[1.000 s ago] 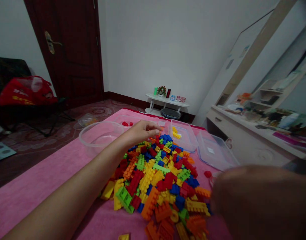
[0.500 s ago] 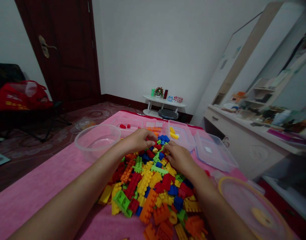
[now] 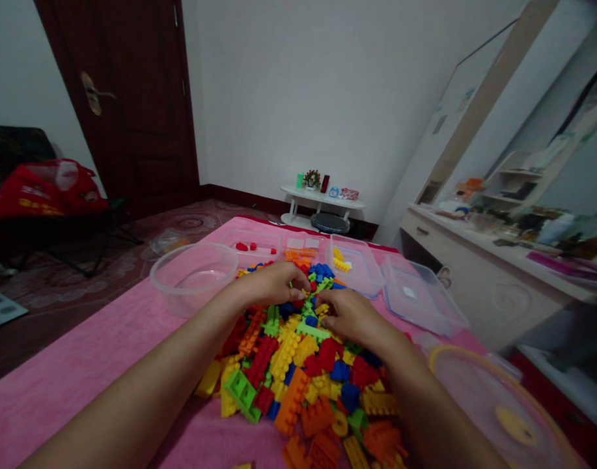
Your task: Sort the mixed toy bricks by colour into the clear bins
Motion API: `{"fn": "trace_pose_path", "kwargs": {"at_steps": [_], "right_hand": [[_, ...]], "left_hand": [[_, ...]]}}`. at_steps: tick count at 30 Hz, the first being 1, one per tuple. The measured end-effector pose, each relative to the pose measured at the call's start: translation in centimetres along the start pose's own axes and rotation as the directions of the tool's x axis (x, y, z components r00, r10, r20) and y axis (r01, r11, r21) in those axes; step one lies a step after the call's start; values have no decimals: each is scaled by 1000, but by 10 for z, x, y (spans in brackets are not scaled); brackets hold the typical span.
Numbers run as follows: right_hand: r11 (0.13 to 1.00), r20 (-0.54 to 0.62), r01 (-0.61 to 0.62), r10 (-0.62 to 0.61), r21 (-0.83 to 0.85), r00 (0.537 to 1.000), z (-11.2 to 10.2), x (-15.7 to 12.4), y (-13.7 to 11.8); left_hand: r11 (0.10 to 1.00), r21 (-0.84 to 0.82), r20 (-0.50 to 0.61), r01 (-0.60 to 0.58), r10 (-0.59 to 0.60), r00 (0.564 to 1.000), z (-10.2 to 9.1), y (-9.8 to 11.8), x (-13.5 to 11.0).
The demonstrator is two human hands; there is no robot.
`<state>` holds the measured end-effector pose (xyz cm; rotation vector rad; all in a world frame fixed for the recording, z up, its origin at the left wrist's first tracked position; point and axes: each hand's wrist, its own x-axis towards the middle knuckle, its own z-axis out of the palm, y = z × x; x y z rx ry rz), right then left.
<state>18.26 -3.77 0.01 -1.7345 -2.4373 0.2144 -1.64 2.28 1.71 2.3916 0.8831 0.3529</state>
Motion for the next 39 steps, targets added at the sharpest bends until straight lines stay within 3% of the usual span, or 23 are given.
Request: {"fn": "trace_pose_path", "kwargs": {"at_steps": [7, 10, 12, 14, 16, 18, 21, 23, 25, 28, 31, 34, 39], "right_hand": [[991, -81, 24, -14, 130, 997, -16, -2, 14], [976, -149, -59, 92, 210, 985, -31, 9, 40], [952, -226, -168, 228, 256, 947, -41, 21, 60], [932, -341, -271, 342, 240, 876, -49, 33, 77], [928, -437, -327, 374, 180, 818, -54, 39, 86], [933, -459, -331, 359, 143, 813, -53, 39, 84], [961, -371, -237, 274, 144, 887, -38, 28, 59], [972, -228, -126, 171, 199, 959, -23, 20, 34], [969, -66, -56, 74, 241, 995, -10, 13, 10], [989, 25, -62, 60, 137, 998, -4, 5, -12], [993, 99, -100, 94, 62, 991, -12, -3, -17], [995, 184, -92, 84, 35, 979, -16, -7, -15], [981, 75, -179, 184, -71, 980, -1, 0, -14]], "left_hand": [[999, 40, -10, 2, -2, 1000, -4, 1, -2], [998, 52, -24, 24, -23, 999, -9, 5, -5], [998, 55, -35, 41, -39, 999, -10, 7, -6], [998, 56, -45, 42, -40, 998, -11, 7, -6], [998, 52, -42, 29, -27, 999, -10, 4, -5], [999, 36, -25, 23, -22, 999, -8, -1, -3], [999, 25, -5, 32, -31, 999, -4, -9, 0], [999, 35, -7, 31, -31, 1000, -1, -13, 2], [999, 42, -6, 25, -25, 1000, 1, -13, 3], [1000, 19, 76, -2, 0, 997, 3, -8, 1], [1000, -3, 197, -9, 9, 980, 6, 1, -1], [994, 111, 217, -24, -1, 976, 15, 12, -2], [955, 285, 220, -84, 20, 975, 28, 27, -4]]}}
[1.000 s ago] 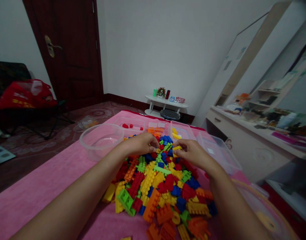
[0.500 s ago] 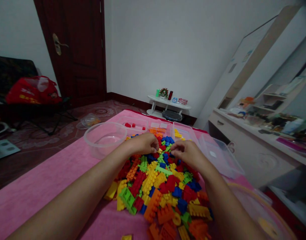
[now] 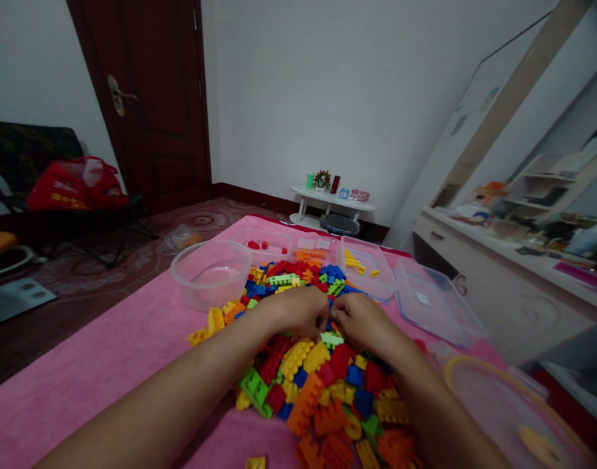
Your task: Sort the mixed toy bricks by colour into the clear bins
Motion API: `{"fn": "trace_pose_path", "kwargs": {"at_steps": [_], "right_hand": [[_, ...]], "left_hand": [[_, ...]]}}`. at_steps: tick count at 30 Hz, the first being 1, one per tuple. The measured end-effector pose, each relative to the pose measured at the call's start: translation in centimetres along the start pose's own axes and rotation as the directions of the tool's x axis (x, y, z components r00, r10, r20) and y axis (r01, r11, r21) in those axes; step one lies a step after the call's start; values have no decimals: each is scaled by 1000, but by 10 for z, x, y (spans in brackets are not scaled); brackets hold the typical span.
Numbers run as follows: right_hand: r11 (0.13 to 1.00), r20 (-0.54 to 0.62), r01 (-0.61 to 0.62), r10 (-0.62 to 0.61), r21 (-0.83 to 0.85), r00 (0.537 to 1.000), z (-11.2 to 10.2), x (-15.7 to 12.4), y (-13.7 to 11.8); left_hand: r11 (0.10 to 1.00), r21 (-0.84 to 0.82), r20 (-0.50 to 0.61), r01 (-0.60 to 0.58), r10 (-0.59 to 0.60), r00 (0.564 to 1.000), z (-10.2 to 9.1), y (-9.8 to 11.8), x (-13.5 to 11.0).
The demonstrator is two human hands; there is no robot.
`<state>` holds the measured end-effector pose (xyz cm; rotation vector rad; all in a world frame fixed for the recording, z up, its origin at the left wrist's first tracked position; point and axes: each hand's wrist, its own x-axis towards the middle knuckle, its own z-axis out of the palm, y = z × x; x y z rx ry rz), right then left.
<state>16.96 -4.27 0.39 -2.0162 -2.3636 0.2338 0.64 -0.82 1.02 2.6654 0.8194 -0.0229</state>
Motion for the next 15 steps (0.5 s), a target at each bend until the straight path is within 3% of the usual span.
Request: {"fn": "trace_pose_path", "kwargs": {"at_steps": [6, 10, 15], "right_hand": [[996, -54, 79, -76, 48, 996, 16, 7, 0], [998, -50, 57, -57, -3, 997, 17, 4, -4], [999, -57, 44, -43, 19, 997, 20, 3, -3]], "left_hand": [[987, -133, 13, -86, 89, 996, -6, -6, -5], [972, -218, 47, -88, 101, 994, -5, -3, -2], [995, -10, -27, -96, 95, 995, 2, 13, -1]]}}
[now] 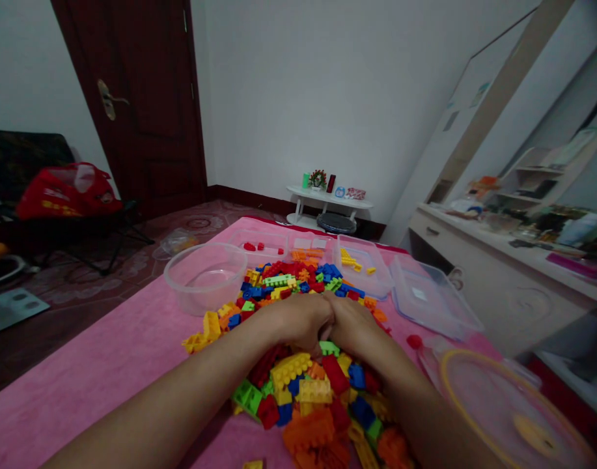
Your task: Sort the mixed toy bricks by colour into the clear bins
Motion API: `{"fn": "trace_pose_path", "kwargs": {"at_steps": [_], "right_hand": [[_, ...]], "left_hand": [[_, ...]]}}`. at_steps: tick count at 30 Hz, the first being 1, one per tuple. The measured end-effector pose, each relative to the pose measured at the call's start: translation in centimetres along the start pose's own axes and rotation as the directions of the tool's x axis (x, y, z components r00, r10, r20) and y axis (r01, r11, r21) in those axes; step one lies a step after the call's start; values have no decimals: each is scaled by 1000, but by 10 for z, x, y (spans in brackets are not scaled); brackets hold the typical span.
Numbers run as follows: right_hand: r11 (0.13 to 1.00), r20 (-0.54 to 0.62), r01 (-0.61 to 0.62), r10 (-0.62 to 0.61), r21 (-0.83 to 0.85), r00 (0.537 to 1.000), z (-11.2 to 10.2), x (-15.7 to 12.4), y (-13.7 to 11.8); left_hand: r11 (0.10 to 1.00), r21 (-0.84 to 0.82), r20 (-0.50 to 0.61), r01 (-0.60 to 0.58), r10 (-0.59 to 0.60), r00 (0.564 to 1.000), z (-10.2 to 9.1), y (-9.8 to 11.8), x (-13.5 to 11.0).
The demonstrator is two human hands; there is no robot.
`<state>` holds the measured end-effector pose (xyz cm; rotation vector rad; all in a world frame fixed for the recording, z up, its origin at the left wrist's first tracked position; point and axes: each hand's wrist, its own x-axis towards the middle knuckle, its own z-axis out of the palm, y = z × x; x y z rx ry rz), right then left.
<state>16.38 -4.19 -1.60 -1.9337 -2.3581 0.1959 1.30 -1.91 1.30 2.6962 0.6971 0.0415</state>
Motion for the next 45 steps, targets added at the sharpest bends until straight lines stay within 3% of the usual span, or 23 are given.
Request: {"fn": "trace_pose_path", "kwargs": {"at_steps": [2, 5, 7, 9, 12, 14, 17, 20, 29, 32, 35, 38, 42, 45], "right_hand": [[997, -31, 8, -5, 82, 1000, -1, 2, 7], [931, -68, 5, 21, 366, 997, -8, 6, 19], [780, -51, -9, 53, 626, 997, -15, 7, 24], [568, -20, -37, 93, 822, 995, -23, 6, 25], [257, 16, -45, 114, 965, 993, -31, 1, 20], [61, 43, -49, 106, 997, 993, -33, -1, 15], [-173, 103, -84, 105, 981, 989, -36, -2, 10], [-251, 141, -123, 58, 960, 988, -38, -3, 7], [-93, 61, -58, 26, 994, 998, -35, -5, 4], [90, 84, -80, -35, 993, 996, -33, -7, 5], [385, 102, -54, -106, 921, 989, -31, -7, 7], [641, 130, -38, -98, 767, 987, -29, -7, 11], [781, 218, -56, -104, 622, 970, -30, -9, 15], [817, 157, 21, -136, 577, 978, -31, -10, 14]], "left_hand": [[1000, -27, -25, 0, -1, 1000, -3, 0, -2], [956, -295, -52, 9, -26, 998, -14, -9, -7], [870, -493, -121, 18, -89, 989, -25, -17, -10], [777, -629, -236, -2, -189, 953, -34, -24, -12], [663, -748, -362, -39, -358, 861, -41, -28, -13], [593, -802, -388, -74, -421, 820, -41, -28, -12], [534, -838, -371, -114, -402, 837, -37, -27, -11], [556, -821, -348, -128, -311, 884, -34, -27, -9], [638, -769, -317, -47, -317, 894, -21, -31, 3], [712, -702, -284, -6, -273, 919, -19, -30, 0], [779, -627, -202, -14, -146, 968, -18, -29, -5], [834, -550, -129, -36, -42, 991, -17, -29, -5], [879, -476, -198, -38, -65, 978, -17, -28, -1], [874, -484, -238, -40, -87, 967, -18, -26, 1]]}}
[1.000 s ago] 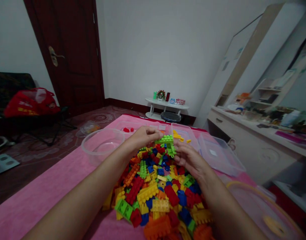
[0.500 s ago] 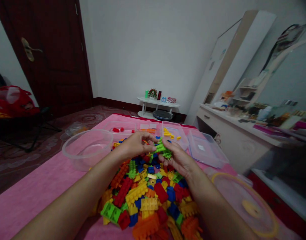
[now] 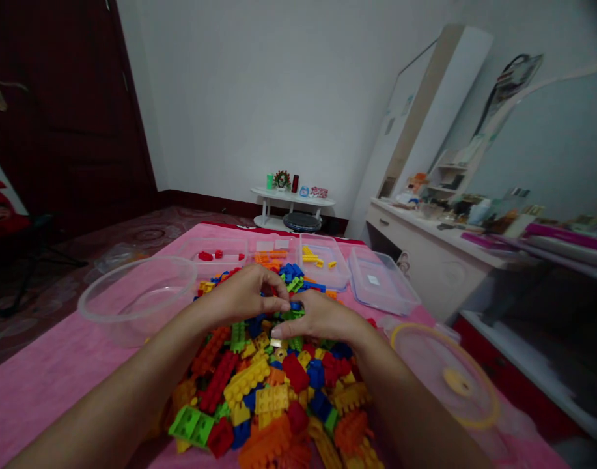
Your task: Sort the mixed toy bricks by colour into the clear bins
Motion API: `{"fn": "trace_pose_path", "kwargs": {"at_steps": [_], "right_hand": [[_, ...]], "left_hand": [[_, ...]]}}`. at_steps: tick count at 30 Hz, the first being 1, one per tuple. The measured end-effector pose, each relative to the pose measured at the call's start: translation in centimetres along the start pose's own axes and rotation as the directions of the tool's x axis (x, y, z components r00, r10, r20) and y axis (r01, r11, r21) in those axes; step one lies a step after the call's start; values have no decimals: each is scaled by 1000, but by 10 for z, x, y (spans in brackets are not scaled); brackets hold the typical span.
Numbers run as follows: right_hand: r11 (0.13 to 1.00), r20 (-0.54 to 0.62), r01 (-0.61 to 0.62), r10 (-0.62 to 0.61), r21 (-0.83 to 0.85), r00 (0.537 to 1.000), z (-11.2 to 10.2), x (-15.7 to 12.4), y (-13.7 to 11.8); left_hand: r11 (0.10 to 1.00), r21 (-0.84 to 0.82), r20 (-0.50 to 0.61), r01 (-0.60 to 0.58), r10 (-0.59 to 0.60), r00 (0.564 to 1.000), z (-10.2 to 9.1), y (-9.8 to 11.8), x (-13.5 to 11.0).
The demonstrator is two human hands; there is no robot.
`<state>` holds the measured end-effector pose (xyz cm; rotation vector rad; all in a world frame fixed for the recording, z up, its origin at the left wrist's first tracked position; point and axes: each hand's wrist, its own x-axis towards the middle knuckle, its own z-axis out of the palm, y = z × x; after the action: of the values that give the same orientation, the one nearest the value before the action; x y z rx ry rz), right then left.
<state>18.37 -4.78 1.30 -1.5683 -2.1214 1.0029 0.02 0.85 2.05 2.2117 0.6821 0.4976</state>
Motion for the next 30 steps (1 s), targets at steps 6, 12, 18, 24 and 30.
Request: {"fn": "trace_pose_path", "kwargs": {"at_steps": [6, 12, 18, 24, 30], "right_hand": [[999, -103, 33, -34, -14, 994, 0, -1, -7], [994, -137, 99, -103, -39, 985, -6, -3, -7], [992, -190, 111, -119, -55, 975, -5, 1, -3], [993, -236, 111, -119, -49, 964, 0, 3, -1], [989, -281, 106, -130, -102, 951, 10, 3, -2]], "left_hand": [[997, 73, -43, 25, -22, 999, 5, -7, 4], [995, 102, -120, -15, 27, 992, 4, -10, 5], [999, 49, -200, -23, 33, 979, 4, -6, 4], [997, 74, -230, -13, 30, 973, 5, 3, 2], [987, 159, -223, 8, 28, 974, 6, 5, 3]]}}
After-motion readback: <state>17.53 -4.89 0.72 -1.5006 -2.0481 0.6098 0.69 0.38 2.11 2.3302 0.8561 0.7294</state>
